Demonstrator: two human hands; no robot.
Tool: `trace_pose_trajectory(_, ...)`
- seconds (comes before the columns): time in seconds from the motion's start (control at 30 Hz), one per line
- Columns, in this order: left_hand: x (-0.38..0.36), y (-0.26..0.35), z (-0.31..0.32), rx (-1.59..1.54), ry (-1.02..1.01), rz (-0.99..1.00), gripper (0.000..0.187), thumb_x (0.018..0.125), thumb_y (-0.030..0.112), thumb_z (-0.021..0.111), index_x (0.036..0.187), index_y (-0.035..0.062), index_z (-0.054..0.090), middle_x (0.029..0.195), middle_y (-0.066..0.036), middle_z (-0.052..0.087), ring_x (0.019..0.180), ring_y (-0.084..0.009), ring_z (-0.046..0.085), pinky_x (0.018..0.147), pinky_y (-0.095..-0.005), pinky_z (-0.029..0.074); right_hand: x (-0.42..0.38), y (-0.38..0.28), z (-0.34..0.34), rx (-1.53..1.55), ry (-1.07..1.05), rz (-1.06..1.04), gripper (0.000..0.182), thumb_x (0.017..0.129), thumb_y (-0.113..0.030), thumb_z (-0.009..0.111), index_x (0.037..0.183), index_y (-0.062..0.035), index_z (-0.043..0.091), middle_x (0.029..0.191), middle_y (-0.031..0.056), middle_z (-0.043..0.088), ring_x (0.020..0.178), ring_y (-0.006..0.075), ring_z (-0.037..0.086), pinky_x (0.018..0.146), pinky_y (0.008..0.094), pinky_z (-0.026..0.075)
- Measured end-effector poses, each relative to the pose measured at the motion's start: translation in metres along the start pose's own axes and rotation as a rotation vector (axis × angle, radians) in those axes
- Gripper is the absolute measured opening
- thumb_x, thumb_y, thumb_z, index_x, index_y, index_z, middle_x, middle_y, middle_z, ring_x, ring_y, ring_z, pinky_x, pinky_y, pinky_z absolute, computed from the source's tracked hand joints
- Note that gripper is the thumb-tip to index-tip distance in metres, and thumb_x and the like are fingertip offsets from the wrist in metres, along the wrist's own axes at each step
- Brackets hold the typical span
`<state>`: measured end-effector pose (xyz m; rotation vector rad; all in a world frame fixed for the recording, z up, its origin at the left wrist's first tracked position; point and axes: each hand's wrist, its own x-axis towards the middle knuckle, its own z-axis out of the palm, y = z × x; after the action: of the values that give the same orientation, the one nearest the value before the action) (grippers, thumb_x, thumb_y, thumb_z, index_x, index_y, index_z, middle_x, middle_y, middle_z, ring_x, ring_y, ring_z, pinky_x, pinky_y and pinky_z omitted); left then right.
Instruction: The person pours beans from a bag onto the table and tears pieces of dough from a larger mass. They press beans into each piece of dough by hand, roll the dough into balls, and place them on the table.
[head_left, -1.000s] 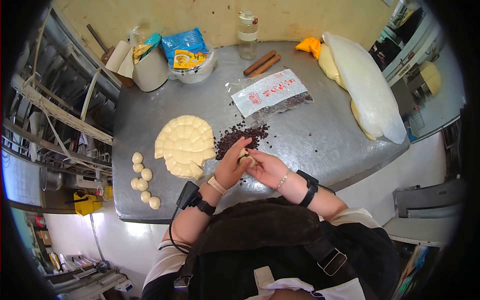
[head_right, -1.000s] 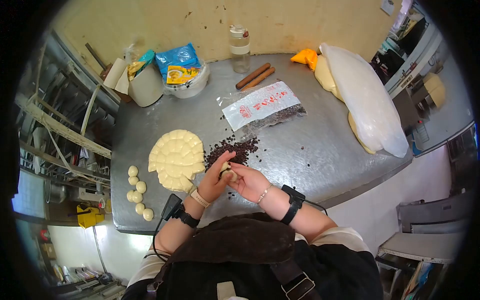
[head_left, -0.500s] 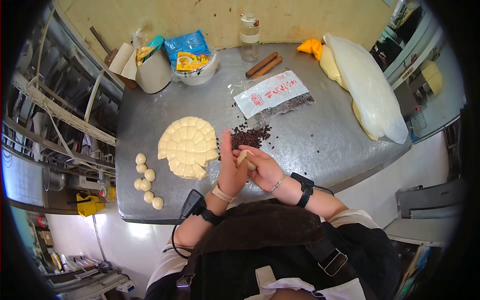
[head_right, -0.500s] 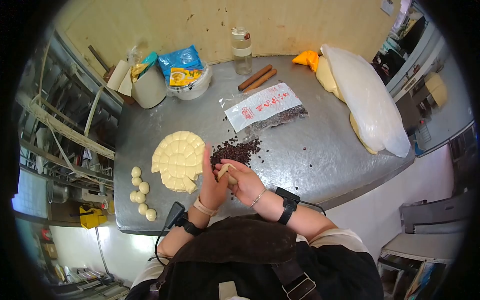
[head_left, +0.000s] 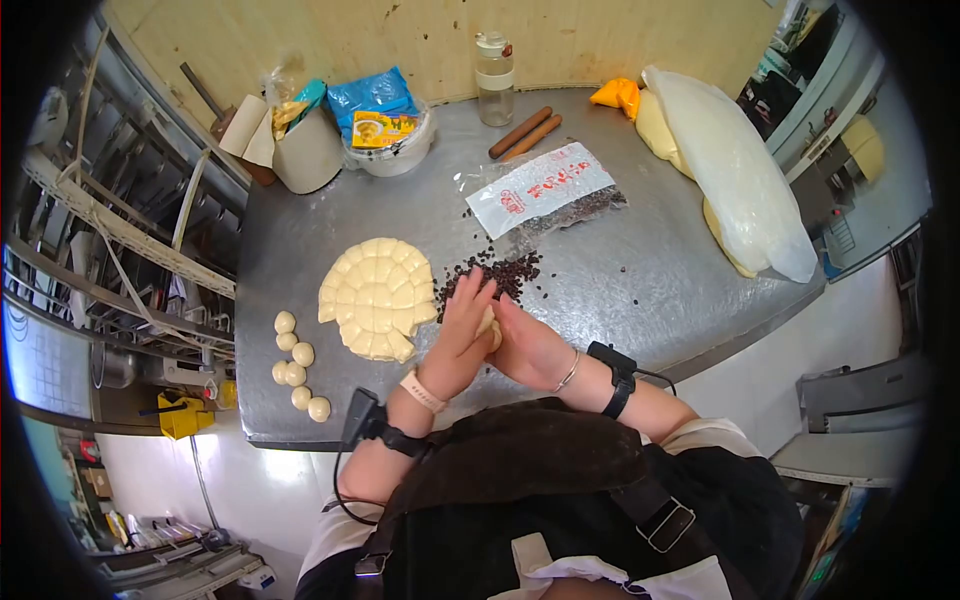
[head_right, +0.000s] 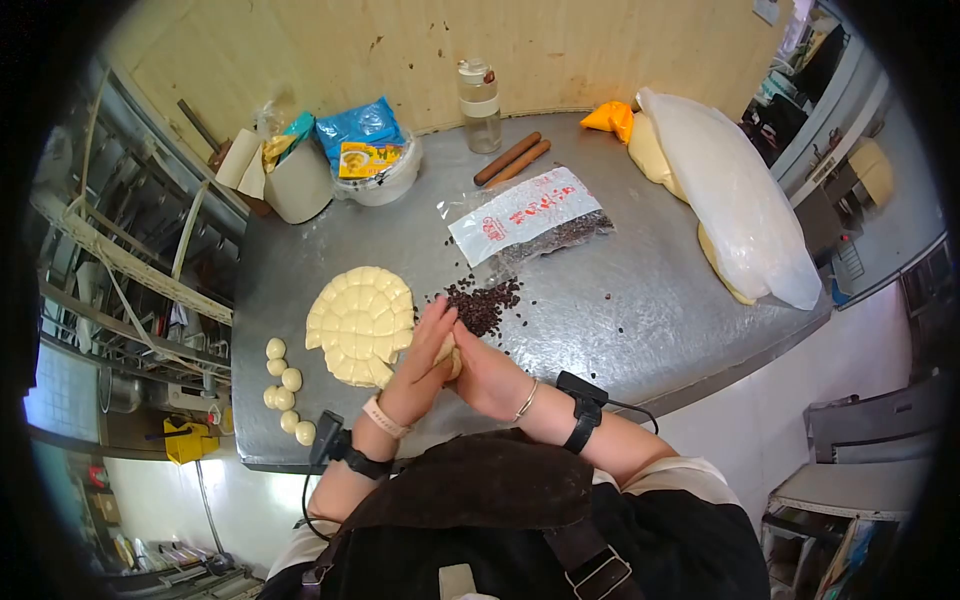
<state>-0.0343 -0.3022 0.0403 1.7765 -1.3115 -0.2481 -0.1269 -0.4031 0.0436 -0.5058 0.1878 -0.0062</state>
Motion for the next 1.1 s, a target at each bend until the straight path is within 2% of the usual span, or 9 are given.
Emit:
trace_pose_trajectory(0.2, -0.003, 0.000, -0.030, 0.200, -0.132, 0.094, 0.035, 0.089, 0.016, 0.049, 0.121, 0.0029, 0.049, 0.131, -0.020, 0.046, 0.131, -0.0328, 0.035, 0.107, -0.0484, 0.024, -0.008, -0.011, 0.012, 0.046, -0.134, 0.107, 0.052, 0.098, -0.045, 0.025, 0.136, -0.0103, 0.033, 0.132, 0.0049, 0.044, 0.120, 0.0158, 0.043, 0.103, 0.0337, 0.033)
trace_pose_trajectory(0.37, -0.018, -0.017, -0.016, -0.447, 0.169, 0.034, 0.033, 0.094, 0.019, 0.041, 0.119, -0.0005, 0.051, 0.130, -0.018, 0.048, 0.127, -0.0271, 0.041, 0.105, -0.0436, 0.030, -0.010, 0.002, 0.010, -0.016, -0.019, 0.044, 0.040, 0.098, -0.033, 0.038, 0.128, -0.0065, 0.044, 0.120, 0.0041, 0.055, 0.106, 0.0143, 0.055, 0.092, 0.0294, 0.045)
trace_pose_trajectory(0.47, -0.003, 0.026, -0.027, -0.497, 0.062, -0.107, 0.036, 0.097, 0.022, 0.037, 0.122, 0.0003, 0.051, 0.130, -0.018, 0.049, 0.126, -0.0279, 0.041, 0.106, -0.0411, 0.029, -0.011, 0.008, 0.004, -0.095, 0.118, 0.045, 0.030, 0.095, -0.025, 0.048, 0.120, -0.0074, 0.050, 0.110, 0.0026, 0.059, 0.098, 0.0136, 0.059, 0.085, 0.0268, 0.050)
trace_pose_trajectory(0.6, 0.000, 0.024, -0.031, -0.796, -0.074, 0.043, 0.038, 0.097, 0.022, 0.036, 0.125, 0.0003, 0.048, 0.131, -0.018, 0.047, 0.127, -0.0288, 0.039, 0.106, -0.0392, 0.028, -0.014, 0.005, 0.011, -0.163, 0.153, 0.082, 0.027, 0.093, -0.025, 0.054, 0.114, -0.0078, 0.051, 0.106, 0.0028, 0.059, 0.095, 0.0147, 0.060, 0.081, 0.0311, 0.052)
trace_pose_trajectory(0.7, -0.007, 0.027, -0.027, -0.819, -0.036, -0.056, 0.035, 0.096, 0.021, 0.037, 0.120, 0.0000, 0.052, 0.123, -0.016, 0.055, 0.118, -0.0280, 0.049, 0.105, -0.0403, 0.030, -0.017, 0.002, 0.023, -0.257, 0.190, 0.073, 0.028, 0.092, -0.026, 0.055, 0.112, -0.0068, 0.050, 0.105, 0.0033, 0.058, 0.093, 0.0147, 0.061, 0.078, 0.0323, 0.054)
trace_pose_trajectory(0.77, -0.013, 0.013, -0.027, -0.404, -0.016, 0.006, 0.031, 0.096, 0.021, 0.038, 0.112, -0.0003, 0.055, 0.107, -0.015, 0.063, 0.104, -0.0264, 0.059, 0.100, -0.0394, 0.037, -0.016, 0.005, 0.024, -0.312, 0.206, 0.050, 0.029, 0.092, -0.027, 0.055, 0.112, -0.0061, 0.050, 0.105, 0.0039, 0.058, 0.092, 0.0146, 0.061, 0.077, 0.0326, 0.054)
trace_pose_trajectory(0.87, -0.018, 0.002, -0.019, -0.569, 0.151, -0.209, 0.028, 0.096, 0.020, 0.039, 0.111, -0.0010, 0.052, 0.090, -0.014, 0.067, 0.091, -0.0258, 0.063, 0.094, -0.0380, 0.042, -0.014, 0.009, 0.021, -0.350, 0.233, -0.009, 0.031, 0.092, -0.026, 0.056, 0.114, -0.0051, 0.050, 0.107, 0.0047, 0.057, 0.093, 0.0137, 0.060, 0.079, 0.0305, 0.053)
trace_pose_trajectory(1.0, -0.012, 0.020, -0.013, -0.732, 0.356, -0.252, 0.028, 0.093, 0.008, 0.036, 0.117, -0.0018, 0.046, 0.107, -0.018, 0.062, 0.092, -0.0264, 0.063, 0.092, -0.0368, 0.045, -0.012, 0.011, 0.015, -0.274, 0.190, 0.036, 0.031, 0.093, -0.020, 0.054, 0.118, -0.0030, 0.048, 0.111, 0.0085, 0.057, 0.099, 0.0190, 0.060, 0.087, 0.0328, 0.051)
trace_pose_trajectory(1.1, -0.012, 0.021, -0.009, -0.720, 0.410, -0.165, 0.038, 0.086, -0.004, 0.031, 0.123, -0.0011, 0.041, 0.133, -0.021, 0.042, 0.113, -0.0291, 0.053, 0.099, -0.0385, 0.039, -0.011, 0.015, 0.011, -0.273, 0.233, 0.030, 0.028, 0.093, -0.019, 0.052, 0.117, -0.0031, 0.051, 0.111, 0.0083, 0.058, 0.099, 0.0176, 0.059, 0.087, 0.0306, 0.050)
